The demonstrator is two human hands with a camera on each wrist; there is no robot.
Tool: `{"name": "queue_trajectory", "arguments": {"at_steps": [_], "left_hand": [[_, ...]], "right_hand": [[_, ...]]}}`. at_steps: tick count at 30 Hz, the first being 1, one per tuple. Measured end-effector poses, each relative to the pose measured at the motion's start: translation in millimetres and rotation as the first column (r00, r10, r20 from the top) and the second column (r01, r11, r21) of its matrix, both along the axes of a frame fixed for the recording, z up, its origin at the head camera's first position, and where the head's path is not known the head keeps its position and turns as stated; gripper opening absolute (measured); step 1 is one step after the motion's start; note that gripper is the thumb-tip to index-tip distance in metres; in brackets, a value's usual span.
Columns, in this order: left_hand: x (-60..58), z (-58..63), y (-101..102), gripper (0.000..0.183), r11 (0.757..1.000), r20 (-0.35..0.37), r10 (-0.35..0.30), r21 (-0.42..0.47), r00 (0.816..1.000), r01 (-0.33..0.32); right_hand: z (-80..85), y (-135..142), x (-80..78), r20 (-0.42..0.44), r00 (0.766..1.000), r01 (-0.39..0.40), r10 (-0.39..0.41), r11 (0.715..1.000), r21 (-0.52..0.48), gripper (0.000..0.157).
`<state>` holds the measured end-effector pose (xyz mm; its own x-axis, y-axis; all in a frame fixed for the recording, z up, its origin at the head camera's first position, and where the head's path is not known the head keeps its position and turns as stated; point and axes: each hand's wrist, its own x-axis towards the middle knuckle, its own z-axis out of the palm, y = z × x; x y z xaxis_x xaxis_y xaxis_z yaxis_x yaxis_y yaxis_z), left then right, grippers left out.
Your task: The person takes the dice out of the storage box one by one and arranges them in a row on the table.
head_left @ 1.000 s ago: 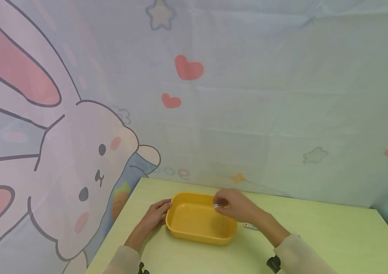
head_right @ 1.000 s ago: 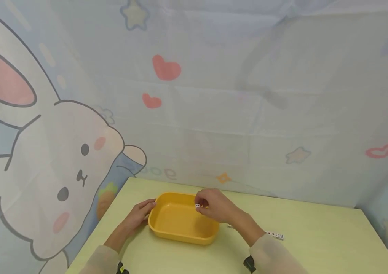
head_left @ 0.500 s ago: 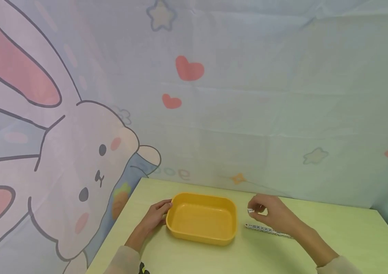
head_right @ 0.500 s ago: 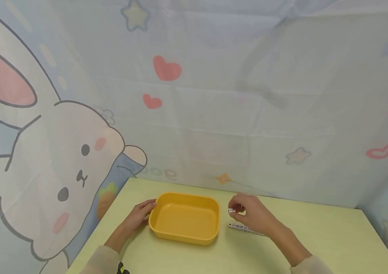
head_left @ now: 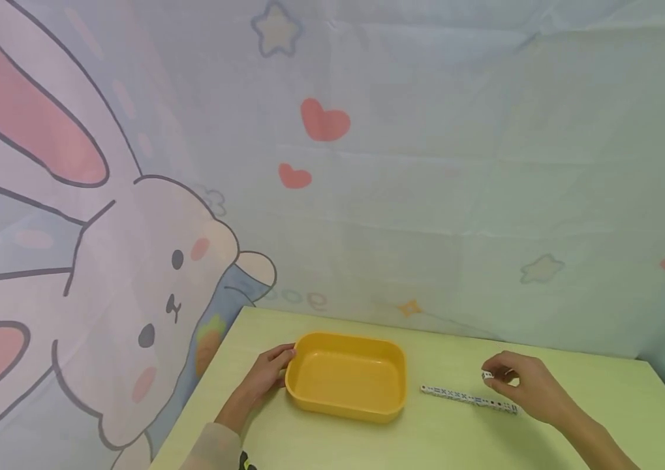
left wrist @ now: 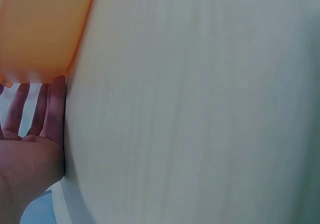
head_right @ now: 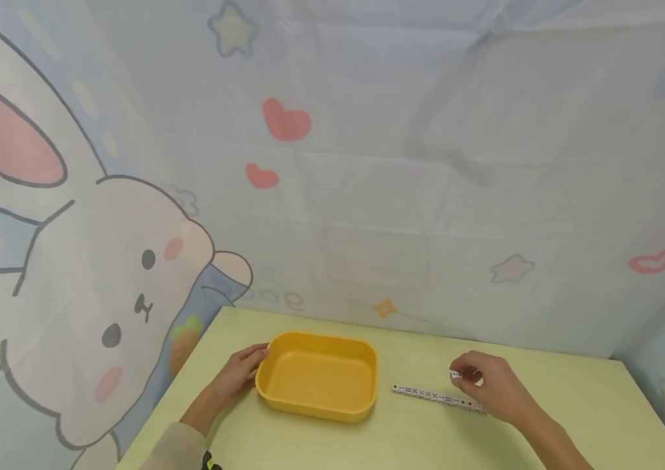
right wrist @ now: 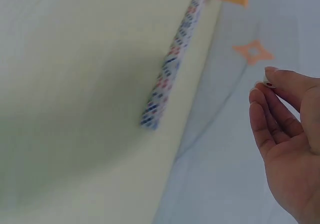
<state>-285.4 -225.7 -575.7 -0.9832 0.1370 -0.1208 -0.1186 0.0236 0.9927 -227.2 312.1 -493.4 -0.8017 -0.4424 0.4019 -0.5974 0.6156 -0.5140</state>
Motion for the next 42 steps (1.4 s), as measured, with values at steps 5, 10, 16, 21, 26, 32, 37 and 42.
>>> {"name": "queue_trajectory", "arguments": {"at_steps": [5,10,16,21,26,32,37,42], "left_hand": [[-3.3,1.6,-1.6,0.058,1.0,-0.012,0.009,-0.006,1.0,-0.009],[-3.1,0.1,-1.1,0.058,1.0,-0.008,0.003,-0.002,1.0,-0.003],[-2.6,0.8,-0.3,0.056,1.0,-0.008,-0.004,0.005,1.0,0.004],[-2.9,2.4,-0.3,0.055,1.0,-0.01,0.0,-0.008,1.0,-0.001],[-5.1,1.2,-0.5,0.056,1.0,-0.007,0.007,-0.021,1.0,-0.007],[-5.3,-0.5,-1.3,0.057,1.0,0.001,0.013,-0.025,1.0,-0.013],[-7.6,1.7,0.2,0.057,1.0,-0.005,0.001,-0.025,1.0,-0.001],[-7.3,2.9,-5.0,0.057,0.999,-0.026,-0.024,-0.023,0.999,0.023]], "right_hand": [[-17.1,24.1,2.2,0.013,0.997,0.072,-0.072,0.997,-0.012,0.022],[-39.2,47.0,5.5,0.088,0.985,0.144,-0.147,0.989,0.037,0.015],[-59.5,63.5,7.9,0.194,0.95,0.22,-0.244,0.966,0.137,0.013],[-71.5,67.3,6.8,0.209,0.943,0.23,-0.258,0.962,0.151,0.014],[-82.5,69.2,6.1,0.182,0.956,0.212,-0.231,0.97,0.119,0.017],[-89.0,67.3,9.0,0.185,0.957,0.21,-0.224,0.973,0.094,0.017],[-87.3,68.1,8.4,0.207,0.945,0.241,-0.253,0.967,0.079,0.016],[-86.1,65.7,9.8,0.291,0.923,0.242,-0.252,0.968,0.069,0.021]]}}
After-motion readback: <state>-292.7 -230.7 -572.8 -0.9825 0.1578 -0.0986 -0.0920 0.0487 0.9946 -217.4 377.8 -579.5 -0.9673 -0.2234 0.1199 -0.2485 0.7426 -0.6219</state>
